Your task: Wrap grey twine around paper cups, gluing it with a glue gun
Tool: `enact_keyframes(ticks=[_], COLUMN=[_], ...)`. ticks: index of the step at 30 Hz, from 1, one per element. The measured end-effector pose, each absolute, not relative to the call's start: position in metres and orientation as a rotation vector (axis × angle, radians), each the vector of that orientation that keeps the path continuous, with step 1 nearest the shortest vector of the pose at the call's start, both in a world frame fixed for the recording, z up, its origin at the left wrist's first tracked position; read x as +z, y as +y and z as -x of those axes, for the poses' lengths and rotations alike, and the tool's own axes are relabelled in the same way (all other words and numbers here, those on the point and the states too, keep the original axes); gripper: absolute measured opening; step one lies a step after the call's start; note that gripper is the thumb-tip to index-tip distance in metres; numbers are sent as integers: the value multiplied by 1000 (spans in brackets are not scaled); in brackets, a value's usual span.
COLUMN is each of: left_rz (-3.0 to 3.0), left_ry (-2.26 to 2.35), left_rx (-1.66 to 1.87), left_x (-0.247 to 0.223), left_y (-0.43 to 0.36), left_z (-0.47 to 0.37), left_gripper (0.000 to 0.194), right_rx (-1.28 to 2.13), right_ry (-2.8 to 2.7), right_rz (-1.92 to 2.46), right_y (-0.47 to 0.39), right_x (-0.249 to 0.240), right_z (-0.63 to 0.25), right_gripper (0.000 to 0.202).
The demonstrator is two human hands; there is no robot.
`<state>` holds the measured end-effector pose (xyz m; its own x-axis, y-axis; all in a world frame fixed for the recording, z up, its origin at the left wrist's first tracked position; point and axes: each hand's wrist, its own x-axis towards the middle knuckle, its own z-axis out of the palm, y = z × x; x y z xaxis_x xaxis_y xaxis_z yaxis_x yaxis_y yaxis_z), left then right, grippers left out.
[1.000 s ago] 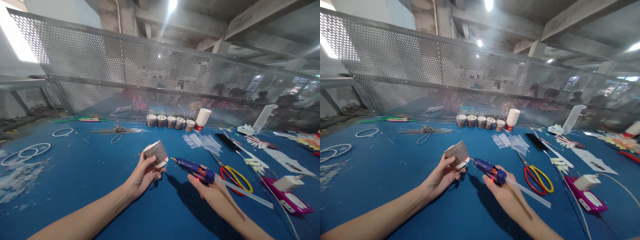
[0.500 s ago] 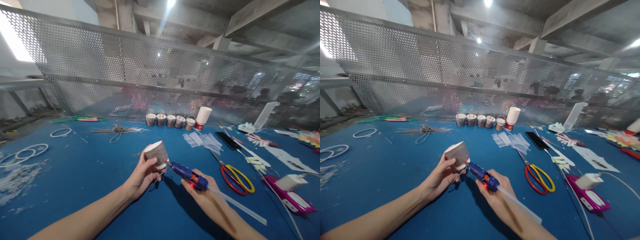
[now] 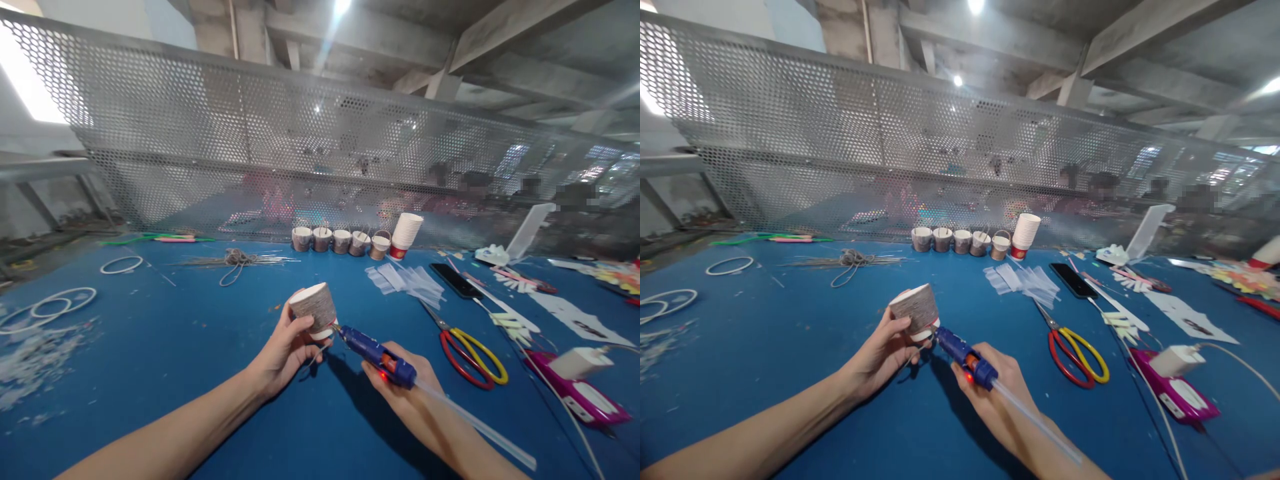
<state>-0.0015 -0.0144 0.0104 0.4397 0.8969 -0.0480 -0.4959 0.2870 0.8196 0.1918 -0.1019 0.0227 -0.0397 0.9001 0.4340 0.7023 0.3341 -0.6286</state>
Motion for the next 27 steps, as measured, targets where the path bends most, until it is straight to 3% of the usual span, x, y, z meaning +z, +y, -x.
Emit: enact_keyframes(ticks=[22,27], left_rz=[-795,-773], left_ry=[509,501], left_rx=[956,927], left_x=[7,6], left_y=[-13,-11], left_z=[3,3], left_gripper=[56,45], right_rx=[320,416], right_ry=[-1765,-1721], right_rz=[1391,1410], right_y=[-104,-102], right_x=[18,14], right_z=[-189,-195], right_gripper=[27,31])
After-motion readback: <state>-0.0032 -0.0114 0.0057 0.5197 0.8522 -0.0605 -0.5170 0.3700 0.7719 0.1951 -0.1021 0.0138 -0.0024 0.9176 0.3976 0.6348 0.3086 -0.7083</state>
